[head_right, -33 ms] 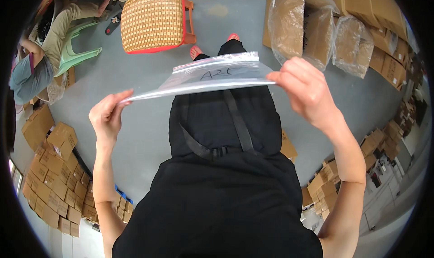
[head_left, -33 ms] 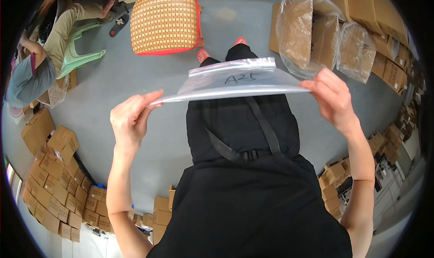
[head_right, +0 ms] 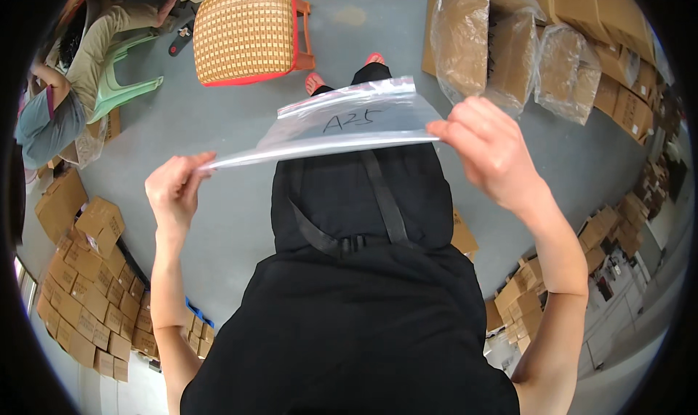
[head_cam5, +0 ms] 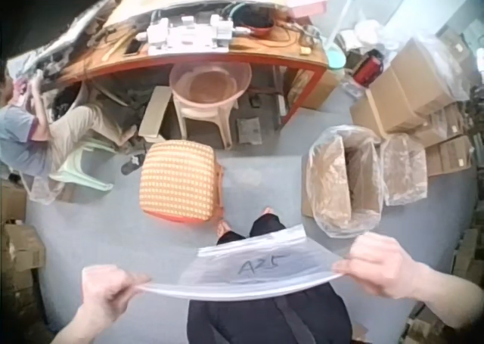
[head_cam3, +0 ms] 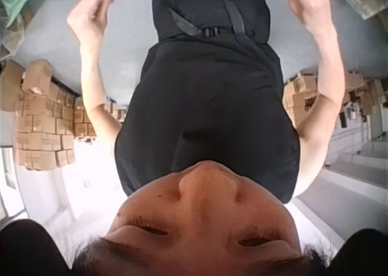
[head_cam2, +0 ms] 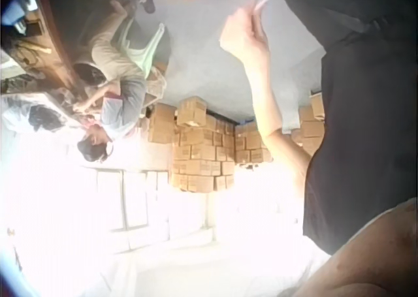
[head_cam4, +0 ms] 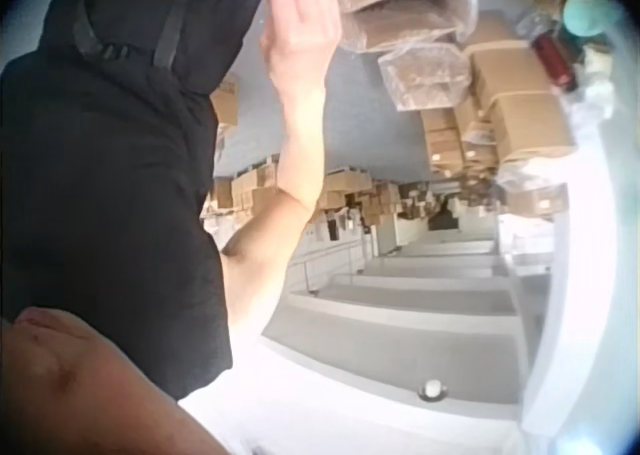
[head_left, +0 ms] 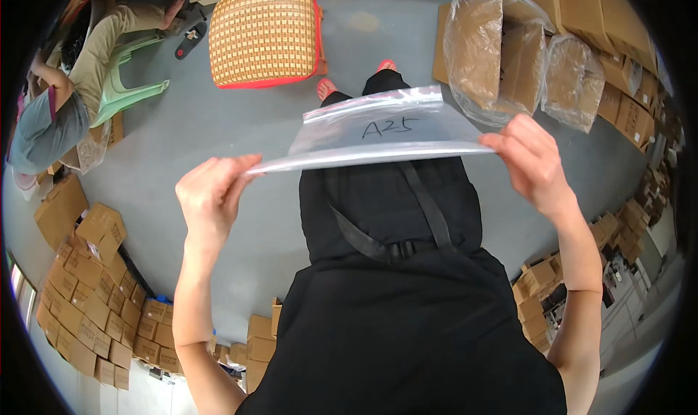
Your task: The person gathers small black plastic components from the floor and a pink basin, then places them into a cardboard box lined with a plastic bag. They close the box and move it to a stack of other boxes. Later, they handle a clear plastic bag labeled 'A25 3000' and walk through the warehouse carrying a roll of tape.
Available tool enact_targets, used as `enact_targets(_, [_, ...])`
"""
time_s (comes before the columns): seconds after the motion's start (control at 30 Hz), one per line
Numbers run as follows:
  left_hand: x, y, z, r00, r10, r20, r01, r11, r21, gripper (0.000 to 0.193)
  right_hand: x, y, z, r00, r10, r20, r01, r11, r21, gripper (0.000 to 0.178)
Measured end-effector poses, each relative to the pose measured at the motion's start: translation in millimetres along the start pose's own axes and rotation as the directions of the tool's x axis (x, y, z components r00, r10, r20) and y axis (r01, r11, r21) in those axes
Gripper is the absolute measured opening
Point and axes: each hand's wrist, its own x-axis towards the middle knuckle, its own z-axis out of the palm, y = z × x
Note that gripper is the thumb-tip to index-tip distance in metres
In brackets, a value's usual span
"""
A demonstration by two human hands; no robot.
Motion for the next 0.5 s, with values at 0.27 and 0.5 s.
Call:
enact_targets(0.27, [14, 71, 39, 0.966, 0.250, 0.060, -0.256, 0.955, 0.152, 0.076, 7, -21, 20, 0.992, -0.123, 0.015, 0.124, 0.982, -0.142, 0.020])
enact_targets(0.5, [19, 77, 40, 0.945, 0.318, 0.075, -0.317, 0.948, -0.022, 0.032, 1, -30, 4, 0.989, -0.148, 0.022, 0.149, 0.984, -0.101, 0.022])
